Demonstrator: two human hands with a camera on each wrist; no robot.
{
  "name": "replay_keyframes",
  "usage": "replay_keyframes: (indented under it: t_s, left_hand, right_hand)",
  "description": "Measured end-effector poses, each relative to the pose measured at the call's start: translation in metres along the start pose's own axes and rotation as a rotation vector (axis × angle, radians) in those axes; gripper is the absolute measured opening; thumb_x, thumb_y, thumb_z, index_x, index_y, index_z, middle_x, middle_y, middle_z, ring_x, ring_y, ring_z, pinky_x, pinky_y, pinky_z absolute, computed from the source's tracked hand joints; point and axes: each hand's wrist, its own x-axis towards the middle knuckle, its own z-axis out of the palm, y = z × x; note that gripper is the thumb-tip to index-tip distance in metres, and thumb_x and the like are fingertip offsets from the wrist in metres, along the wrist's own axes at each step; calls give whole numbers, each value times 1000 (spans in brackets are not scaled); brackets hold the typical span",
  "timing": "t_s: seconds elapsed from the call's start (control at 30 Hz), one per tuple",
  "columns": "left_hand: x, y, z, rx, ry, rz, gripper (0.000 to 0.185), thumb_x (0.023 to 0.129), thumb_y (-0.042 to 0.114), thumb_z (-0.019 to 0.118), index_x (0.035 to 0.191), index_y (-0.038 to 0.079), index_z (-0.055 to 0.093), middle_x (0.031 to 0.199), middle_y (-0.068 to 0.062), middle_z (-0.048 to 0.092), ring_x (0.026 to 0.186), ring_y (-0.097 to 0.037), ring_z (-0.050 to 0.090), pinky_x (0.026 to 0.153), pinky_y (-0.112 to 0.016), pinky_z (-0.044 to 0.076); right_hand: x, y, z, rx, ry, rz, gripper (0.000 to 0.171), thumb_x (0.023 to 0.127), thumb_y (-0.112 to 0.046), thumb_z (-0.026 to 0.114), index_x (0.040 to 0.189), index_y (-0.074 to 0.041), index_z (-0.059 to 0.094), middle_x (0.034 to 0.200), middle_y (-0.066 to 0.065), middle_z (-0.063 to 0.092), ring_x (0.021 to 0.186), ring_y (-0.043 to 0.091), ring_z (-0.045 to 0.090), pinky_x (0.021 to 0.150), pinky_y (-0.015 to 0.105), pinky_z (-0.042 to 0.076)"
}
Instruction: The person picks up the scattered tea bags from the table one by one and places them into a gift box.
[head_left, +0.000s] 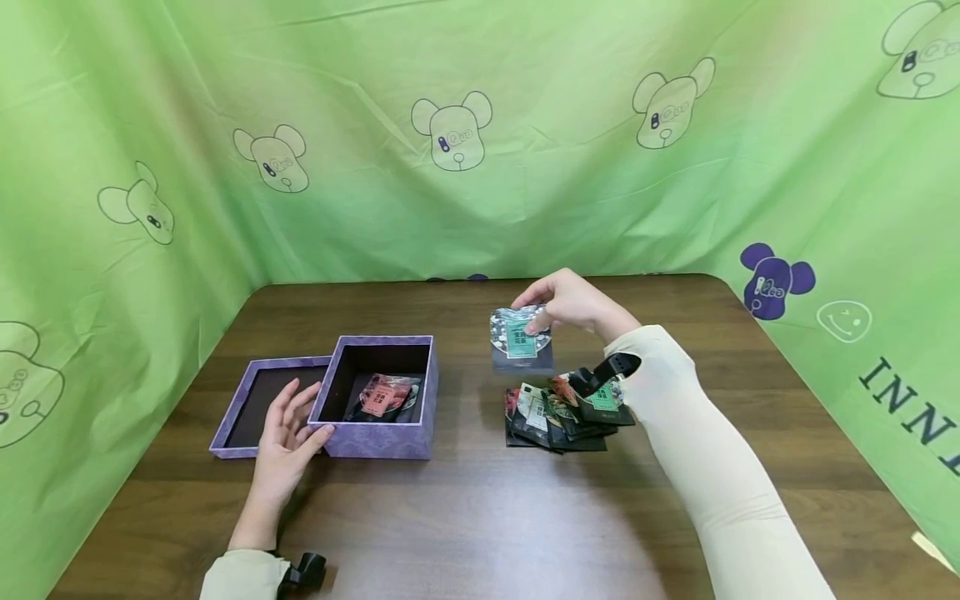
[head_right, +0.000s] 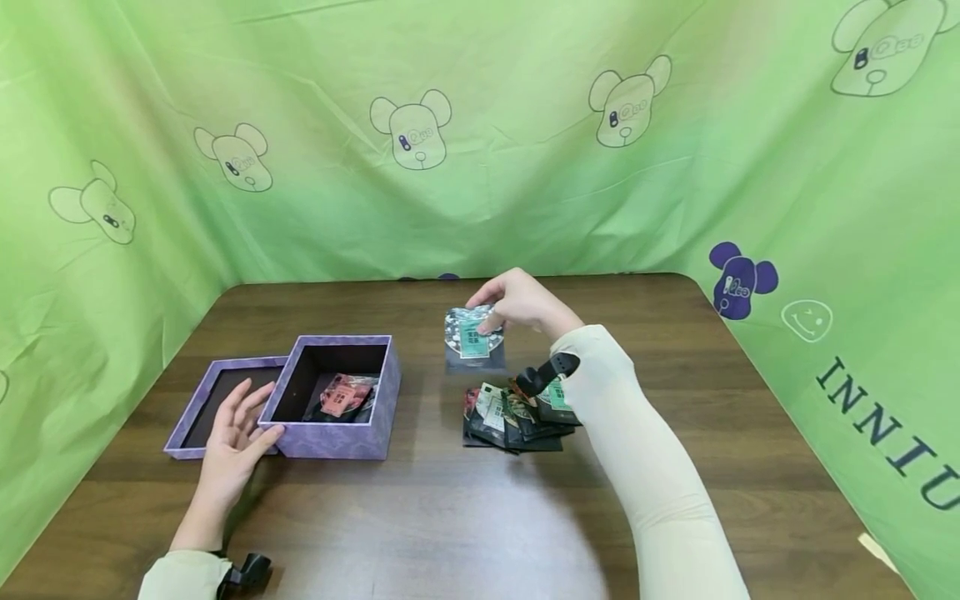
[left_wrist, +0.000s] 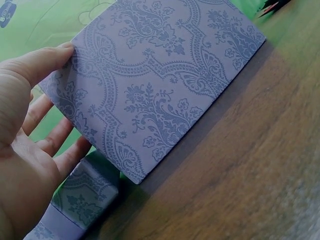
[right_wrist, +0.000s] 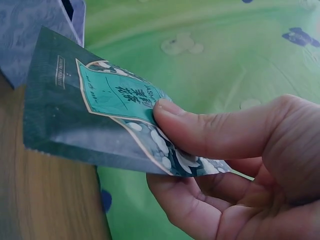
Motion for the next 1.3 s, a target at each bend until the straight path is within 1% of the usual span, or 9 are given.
replay_keyframes:
  t_s: [0.1, 0.27, 0.5, 0.7, 0.83, 0.97, 1.1, 1.23, 1.3]
  left_hand:
    - [0, 0, 1, -1, 2, 0, 81, 82, -29, 54, 149, 12, 36, 136, 6, 58, 120, -9, 52, 87, -19, 45]
    - [-1, 0, 1, 9, 0, -3, 80, 82, -29, 54, 150, 8, 33, 136, 7, 58, 121, -9, 53, 88, -19, 44]
    - [-2, 0, 0, 23, 0, -8, 81, 83, -29, 54, 150, 10, 33, 136, 8, 57, 122, -8, 52, 89, -19, 44]
    - [-3, 1, 1, 22, 0, -7, 80, 83, -28, 54, 151, 10, 33, 137, 8, 57, 123, -8, 52, 90, -19, 43]
    - [-2, 2, 1, 13, 1, -2, 81, 83, -29, 53, 150, 12, 34, 137, 7, 58, 123, -9, 52, 89, -19, 44]
    - [-2, 2, 1, -2, -3, 4, 81, 82, -30, 52, 150, 11, 34, 137, 6, 58, 122, -9, 53, 88, -19, 44]
    - [-2, 3, 2, -21, -5, 14, 80, 82, -31, 52, 149, 8, 34, 137, 5, 58, 121, -9, 53, 87, -18, 45]
    - [-2, 3, 2, -29, -11, 26, 81, 81, -31, 52, 149, 11, 35, 137, 4, 58, 121, -10, 53, 88, -18, 45]
    - [-2, 3, 2, -31, -13, 29, 81, 81, -32, 52, 149, 10, 34, 137, 4, 58, 122, -10, 53, 88, -18, 45]
  right_hand:
    - [7, -10, 8, 3, -11, -3, 43, 74, 9, 79, 116, 5, 70, 103, 12, 71, 87, 18, 63, 74, 33, 55]
    - [16, -25, 23, 14, -18, -12, 43, 73, 10, 80, 114, 2, 72, 99, 9, 72, 83, 15, 62, 66, 31, 53]
    - [30, -44, 50, 102, -56, -24, 43, 70, 16, 78, 111, 6, 71, 93, 10, 71, 80, 17, 64, 66, 29, 55]
    - [42, -57, 75, 76, -59, -51, 41, 71, 12, 81, 110, 2, 73, 95, 10, 73, 78, 14, 63, 63, 28, 54]
    - [50, -63, 92, 84, -52, -75, 41, 70, 11, 83, 109, 1, 74, 96, 11, 74, 77, 14, 64, 61, 28, 54]
    - [55, -66, 109, 156, -55, -71, 41, 69, 15, 81, 108, 4, 72, 95, 14, 74, 72, 13, 62, 55, 24, 51]
    - [59, -68, 125, 206, -39, -63, 40, 69, 16, 81, 106, 4, 72, 90, 9, 73, 68, 11, 59, 51, 23, 48]
    - [62, -69, 140, 238, -52, -58, 40, 69, 17, 79, 106, 5, 72, 83, 5, 69, 66, 11, 60, 55, 26, 53]
    - [63, -69, 147, 242, -68, -56, 37, 71, 17, 77, 105, 7, 71, 81, 5, 68, 65, 12, 61, 58, 29, 56]
